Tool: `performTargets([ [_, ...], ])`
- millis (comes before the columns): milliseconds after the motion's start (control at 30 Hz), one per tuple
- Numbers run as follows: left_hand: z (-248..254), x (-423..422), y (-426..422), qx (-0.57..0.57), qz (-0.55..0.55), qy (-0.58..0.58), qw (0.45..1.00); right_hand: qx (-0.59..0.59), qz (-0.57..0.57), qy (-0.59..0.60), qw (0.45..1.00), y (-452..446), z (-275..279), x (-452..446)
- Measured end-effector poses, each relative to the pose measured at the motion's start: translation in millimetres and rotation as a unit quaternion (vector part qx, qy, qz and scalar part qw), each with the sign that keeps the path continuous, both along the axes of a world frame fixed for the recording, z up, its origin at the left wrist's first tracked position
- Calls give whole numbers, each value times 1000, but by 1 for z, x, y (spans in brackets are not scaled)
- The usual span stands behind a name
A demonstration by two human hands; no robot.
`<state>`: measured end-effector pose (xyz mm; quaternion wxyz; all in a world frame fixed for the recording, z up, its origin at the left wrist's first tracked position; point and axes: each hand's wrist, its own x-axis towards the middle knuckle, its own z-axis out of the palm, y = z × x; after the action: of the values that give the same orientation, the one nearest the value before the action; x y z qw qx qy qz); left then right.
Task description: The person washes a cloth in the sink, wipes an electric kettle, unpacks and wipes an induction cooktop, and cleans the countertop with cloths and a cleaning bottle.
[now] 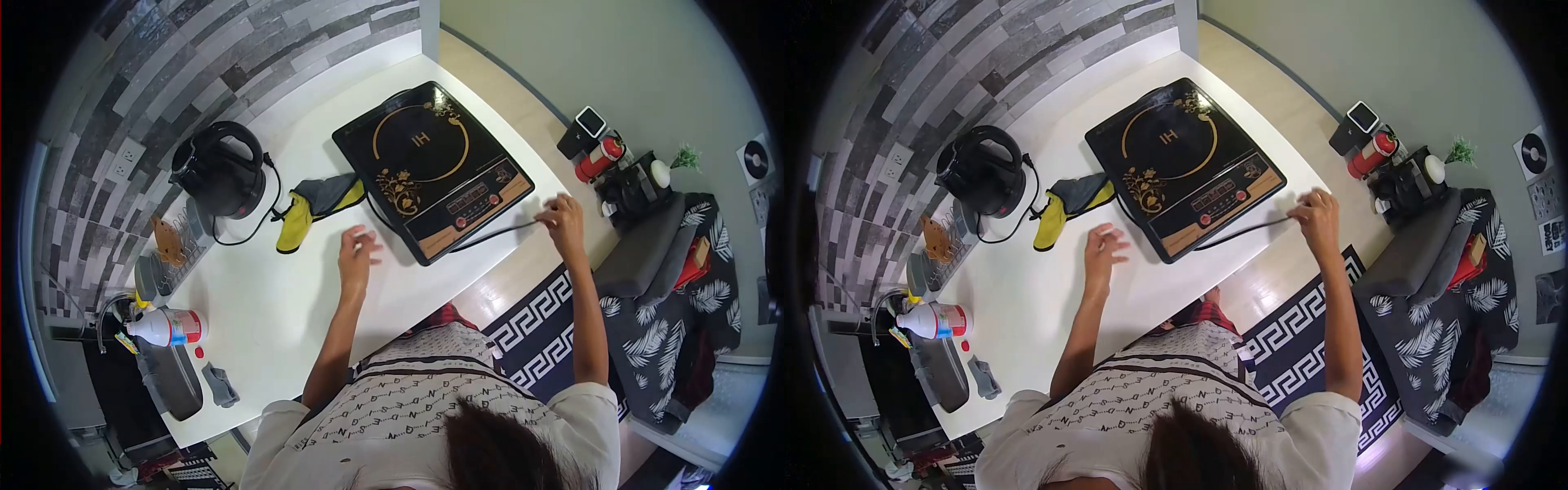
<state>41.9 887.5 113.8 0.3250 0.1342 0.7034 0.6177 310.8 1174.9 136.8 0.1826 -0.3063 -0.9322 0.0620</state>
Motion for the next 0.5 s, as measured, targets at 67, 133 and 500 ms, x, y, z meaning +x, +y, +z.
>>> performTargets([
  [67,-1,-1,17,12,56,18,998,130,47,93,986,14,-11,-18],
  [133,-4,1,34,6,111,92,990,3,-29,189,982,23,-27,-31],
  [500,-26,37,88,-6,171,110,979,-560,-175,358,726,53,-20,-49],
])
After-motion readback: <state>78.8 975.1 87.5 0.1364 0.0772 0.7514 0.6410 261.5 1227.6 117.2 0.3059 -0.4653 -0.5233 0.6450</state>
